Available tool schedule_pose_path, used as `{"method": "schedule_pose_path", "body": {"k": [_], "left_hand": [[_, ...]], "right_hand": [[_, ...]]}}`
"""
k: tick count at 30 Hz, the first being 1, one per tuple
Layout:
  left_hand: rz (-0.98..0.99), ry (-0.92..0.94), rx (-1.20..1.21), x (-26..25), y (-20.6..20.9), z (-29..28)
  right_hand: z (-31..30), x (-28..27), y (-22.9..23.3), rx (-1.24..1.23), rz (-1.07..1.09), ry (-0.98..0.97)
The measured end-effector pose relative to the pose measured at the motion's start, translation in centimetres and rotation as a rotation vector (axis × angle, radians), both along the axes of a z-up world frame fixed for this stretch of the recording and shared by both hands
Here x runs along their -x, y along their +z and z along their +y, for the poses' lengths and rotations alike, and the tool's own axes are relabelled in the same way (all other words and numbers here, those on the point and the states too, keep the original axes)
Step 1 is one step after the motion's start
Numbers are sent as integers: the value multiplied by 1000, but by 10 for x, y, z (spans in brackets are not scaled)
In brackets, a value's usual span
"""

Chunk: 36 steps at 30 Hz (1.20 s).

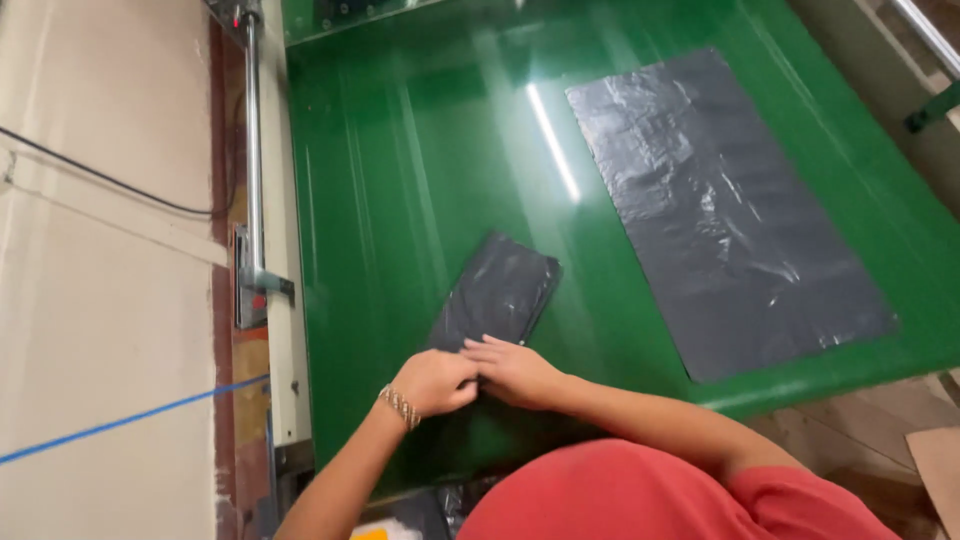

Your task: Folding black plastic bags on a conveyor belt and placing them into a red plastic crate for packaging.

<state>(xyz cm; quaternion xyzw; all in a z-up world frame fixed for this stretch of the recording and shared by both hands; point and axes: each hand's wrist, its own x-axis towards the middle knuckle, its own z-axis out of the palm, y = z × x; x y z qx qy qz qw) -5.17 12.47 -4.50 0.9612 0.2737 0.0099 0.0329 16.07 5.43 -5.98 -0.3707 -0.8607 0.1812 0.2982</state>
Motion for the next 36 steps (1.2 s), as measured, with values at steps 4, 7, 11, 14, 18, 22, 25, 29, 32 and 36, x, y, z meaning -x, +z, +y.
{"method": "schedule_pose_path", "body": {"k": [4, 7, 11, 14, 18, 22, 25, 29, 32, 36], "left_hand": [[-434, -12, 959, -28, 51, 22], [-574, 525, 1596, 27, -172, 123], [-475, 692, 653, -33, -45, 49], [-212, 818, 243, -53, -37, 29], [-169, 790, -264, -97, -15, 8], [-449, 281, -169, -234, 40, -55], [-333, -119, -17, -315, 57, -116], [-212, -189, 195, -356, 37, -139], [-176, -148, 202, -374, 24, -113], [-404, -24, 571, -401, 0, -12]], "right_hand": [[-33, -31, -22, 472, 461, -172], [-4, -41, -86, 1034, 1090, -573], [16, -63, -69, 1301, 1419, -696], [-29, -140, 9, 1161, 1223, -581], [-101, -332, 68, 287, -47, -1406], [-145, -436, 55, 647, -341, -1797], [-143, -477, 14, 883, -156, -1740], [-139, -473, 44, 1057, -305, -1543], [-137, -478, 52, 1011, -313, -1420], [-107, -470, 89, 811, 641, -1300]]}}
